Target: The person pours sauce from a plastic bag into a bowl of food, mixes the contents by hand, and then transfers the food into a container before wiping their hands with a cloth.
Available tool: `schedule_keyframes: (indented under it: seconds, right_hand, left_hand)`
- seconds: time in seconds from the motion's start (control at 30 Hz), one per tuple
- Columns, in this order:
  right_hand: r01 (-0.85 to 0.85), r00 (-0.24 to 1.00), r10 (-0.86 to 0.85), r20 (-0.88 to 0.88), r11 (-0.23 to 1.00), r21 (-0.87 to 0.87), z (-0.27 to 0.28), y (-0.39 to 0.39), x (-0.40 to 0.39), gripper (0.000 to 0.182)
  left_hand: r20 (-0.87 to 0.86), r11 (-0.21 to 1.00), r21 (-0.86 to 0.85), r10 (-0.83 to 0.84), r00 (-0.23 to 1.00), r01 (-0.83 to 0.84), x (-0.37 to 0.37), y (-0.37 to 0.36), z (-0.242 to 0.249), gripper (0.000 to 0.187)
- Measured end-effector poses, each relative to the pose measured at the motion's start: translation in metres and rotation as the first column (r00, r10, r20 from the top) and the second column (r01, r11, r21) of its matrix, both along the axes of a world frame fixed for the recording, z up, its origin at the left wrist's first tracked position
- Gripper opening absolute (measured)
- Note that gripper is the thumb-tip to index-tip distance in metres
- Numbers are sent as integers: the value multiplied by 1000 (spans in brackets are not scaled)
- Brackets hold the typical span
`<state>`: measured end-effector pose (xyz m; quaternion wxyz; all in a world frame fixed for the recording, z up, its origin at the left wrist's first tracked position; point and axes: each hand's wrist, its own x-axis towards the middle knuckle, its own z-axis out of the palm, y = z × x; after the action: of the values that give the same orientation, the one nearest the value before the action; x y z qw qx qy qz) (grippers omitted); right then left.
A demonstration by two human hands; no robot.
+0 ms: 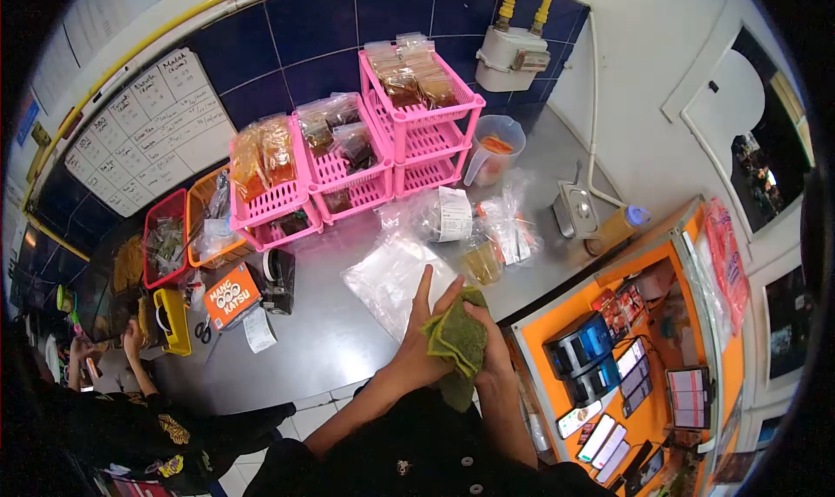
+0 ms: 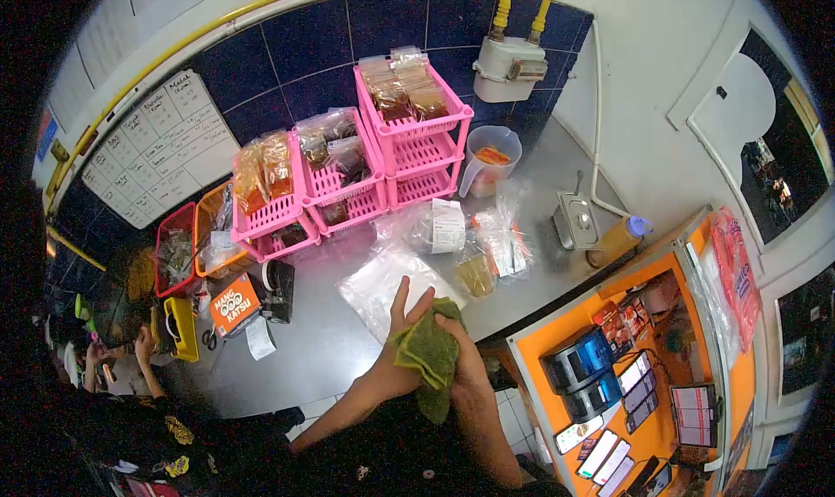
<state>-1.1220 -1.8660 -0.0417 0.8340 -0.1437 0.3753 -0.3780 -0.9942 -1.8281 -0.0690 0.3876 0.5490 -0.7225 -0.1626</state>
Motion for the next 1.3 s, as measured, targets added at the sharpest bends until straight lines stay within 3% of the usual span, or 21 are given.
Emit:
schedule_keyframes:
  seconds: [0.07,0.1,0.17,0.3,0.37,0.43,0.5,0.53,0.6,0.63,0.7,0.73,0.77,0.87,0.93,0.97,1.03,1.1,1.17,1.23,1.3]
  right_hand:
    - [-44,998,43,42,999,24,-4,2,-1,28]
    - [-41,998,40,45,999,19,-5,0,0,28]
    - [-50,996,47,79,998,35,-7,3,2,29]
    - [-51,998,50,24,998,30,2,4,10,34]
    - [119,971,-138,-195,987,-108,-12,-11,-1,42]
    - [191,981,-191,15,966,-173,-8,-43,-51,53]
    - [401,904,-424,-64,889,-220,15,-47,-54,60]
    - [322,934,-352,-65,905,-278,19,-43,-56,62]
    - [265,959,-283,-29,925,-271,19,-29,-39,61]
    - [213,975,-222,-1,936,-281,18,-21,-29,61]
    - [148,988,-155,-7,955,-256,11,-3,-3,57]
    - [127,992,-129,9,959,-254,4,5,13,62]
    - [-21,999,14,-34,976,-215,10,19,20,68]
    - [-175,984,159,-82,944,-279,-9,5,19,65]
    - [-29,967,-28,-252,976,-216,-4,1,22,59]
    - [-34,967,-25,-252,973,-227,-1,0,22,59]
    - [168,984,-177,-38,972,-166,6,-4,15,55]
    - [230,968,-245,-61,955,-188,12,-3,4,53]
    - [244,966,-243,92,970,1,33,2,-2,51]
    - [346,929,-348,126,938,34,33,2,-11,49]
    - [400,905,-384,182,915,-57,39,-2,-33,49]
  left_hand:
    - [-517,983,156,-2,856,96,1,6,4,95]
    - [-514,983,151,-7,858,99,5,7,10,95]
    - [-256,980,105,-136,957,168,18,11,20,113]
    - [-256,967,100,-203,945,235,30,12,24,120]
    - [-410,950,134,-205,889,281,43,12,31,128]
    - [-668,939,189,-93,738,289,76,24,28,137]
    - [-771,958,211,40,635,196,88,28,26,143]
    - [-767,959,216,51,639,183,86,27,25,143]
    - [-947,980,96,36,319,172,69,17,20,149]
    - [-946,979,95,32,322,181,63,10,15,149]
    - [-581,999,-32,-42,813,28,47,-4,6,153]
    - [-265,996,-22,81,961,-90,34,-3,16,149]
    - [91,992,71,96,991,-102,21,-2,29,140]
    - [240,982,128,105,965,-139,7,0,25,124]
    - [425,995,55,49,904,-79,-6,8,15,100]
    - [424,995,44,58,904,-85,-10,10,4,100]
    - [323,961,-269,151,934,-62,-20,5,-15,86]
    - [247,966,-257,90,965,-24,-27,2,-19,85]
    - [189,958,-272,-36,981,88,-29,0,-17,86]
    - [-84,978,-12,-208,975,208,-31,1,-8,83]
    - [-438,849,356,-218,872,391,-26,12,-51,87]
